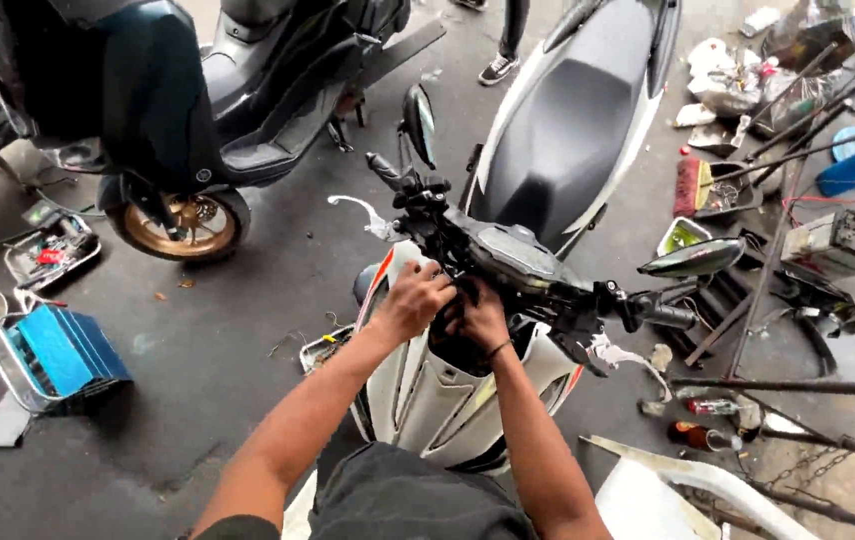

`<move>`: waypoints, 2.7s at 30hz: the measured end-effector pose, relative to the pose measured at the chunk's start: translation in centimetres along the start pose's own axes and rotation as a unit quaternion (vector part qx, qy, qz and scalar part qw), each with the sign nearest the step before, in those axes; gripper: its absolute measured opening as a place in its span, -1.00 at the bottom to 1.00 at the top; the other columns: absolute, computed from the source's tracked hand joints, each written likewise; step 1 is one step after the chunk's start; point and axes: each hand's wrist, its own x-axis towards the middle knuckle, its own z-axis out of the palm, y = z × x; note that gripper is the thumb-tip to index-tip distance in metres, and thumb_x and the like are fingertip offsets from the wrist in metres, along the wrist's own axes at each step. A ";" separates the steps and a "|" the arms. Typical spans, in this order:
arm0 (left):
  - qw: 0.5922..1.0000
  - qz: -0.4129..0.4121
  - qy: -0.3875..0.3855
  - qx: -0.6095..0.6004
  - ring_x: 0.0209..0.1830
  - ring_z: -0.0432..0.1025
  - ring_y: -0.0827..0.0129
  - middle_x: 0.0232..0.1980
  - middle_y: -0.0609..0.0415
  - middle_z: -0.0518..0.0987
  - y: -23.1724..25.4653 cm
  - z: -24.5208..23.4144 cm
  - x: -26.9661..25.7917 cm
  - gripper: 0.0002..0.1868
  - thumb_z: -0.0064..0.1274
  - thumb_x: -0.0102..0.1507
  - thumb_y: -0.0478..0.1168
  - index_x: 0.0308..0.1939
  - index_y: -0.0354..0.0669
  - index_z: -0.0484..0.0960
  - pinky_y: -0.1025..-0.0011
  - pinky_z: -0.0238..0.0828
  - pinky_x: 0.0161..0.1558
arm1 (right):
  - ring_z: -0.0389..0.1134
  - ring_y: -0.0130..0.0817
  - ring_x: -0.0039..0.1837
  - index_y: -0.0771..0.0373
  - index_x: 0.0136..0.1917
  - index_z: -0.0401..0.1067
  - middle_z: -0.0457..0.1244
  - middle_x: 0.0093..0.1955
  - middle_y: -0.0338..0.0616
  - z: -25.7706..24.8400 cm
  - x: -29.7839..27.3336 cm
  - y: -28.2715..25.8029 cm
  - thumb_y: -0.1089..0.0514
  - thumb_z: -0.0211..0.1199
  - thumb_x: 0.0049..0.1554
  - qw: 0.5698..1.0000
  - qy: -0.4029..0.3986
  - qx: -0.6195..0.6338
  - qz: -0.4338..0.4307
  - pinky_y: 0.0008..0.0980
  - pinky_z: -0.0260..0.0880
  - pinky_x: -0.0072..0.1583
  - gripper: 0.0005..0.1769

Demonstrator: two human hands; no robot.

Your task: The person works on the handlebar area of a white motorcycle, using a screwdriver to adjust components near the instrument cluster. They then use pliers to strip the insulation from a wire and continue manipulating the wiring and handlebar assembly.

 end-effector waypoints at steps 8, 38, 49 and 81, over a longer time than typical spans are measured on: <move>0.999 -0.010 0.035 -0.001 -0.03 0.40 0.24 -0.29 0.25 0.48 0.3 1.1 0.3 -0.85 0.11 0.21 -0.27 -0.33 0.20 0.57 0.16 0.31 0.06 | 0.51 -0.11 -0.42 0.46 0.43 0.36 0.43 -0.35 0.23 -0.4 0.2 -0.3 0.22 -0.02 0.47 1.000 -0.015 -0.013 0.019 -0.34 0.49 -0.44 -0.63; 0.997 0.011 0.068 -0.022 -0.07 0.42 0.32 -0.16 0.33 0.53 -0.6 3.3 -0.2 -0.86 0.06 0.33 -0.21 -0.23 0.28 0.62 0.22 0.33 0.09 | 0.51 0.22 -0.07 0.45 0.33 0.53 0.44 -0.13 0.37 -1.5 1.6 1.4 0.09 0.14 0.45 0.990 0.012 -0.139 -0.017 0.05 0.53 -0.05 -0.61; 0.991 -0.030 0.124 0.031 -0.11 0.37 0.30 -0.26 0.33 0.44 0.4 4.5 0.2 -0.80 0.15 0.21 -0.21 -0.40 0.27 0.50 0.21 0.33 0.03 | 0.54 -0.02 -0.16 0.18 0.32 0.61 0.49 -0.17 0.16 -1.7 1.7 1.4 0.02 0.18 0.43 0.980 0.043 -0.194 0.008 -0.11 0.61 -0.24 -0.66; 0.993 -0.052 0.053 0.094 -0.28 0.33 0.27 -0.43 0.22 0.45 2.2 3.0 1.8 -0.84 0.14 0.18 -0.30 -0.36 0.17 0.58 0.14 0.33 -0.09 | 0.51 -0.10 -0.39 0.34 0.35 0.53 0.42 -0.44 0.09 -1.2 0.4 0.5 0.17 0.02 0.45 0.994 0.024 -0.102 0.000 -0.19 0.54 -0.25 -0.64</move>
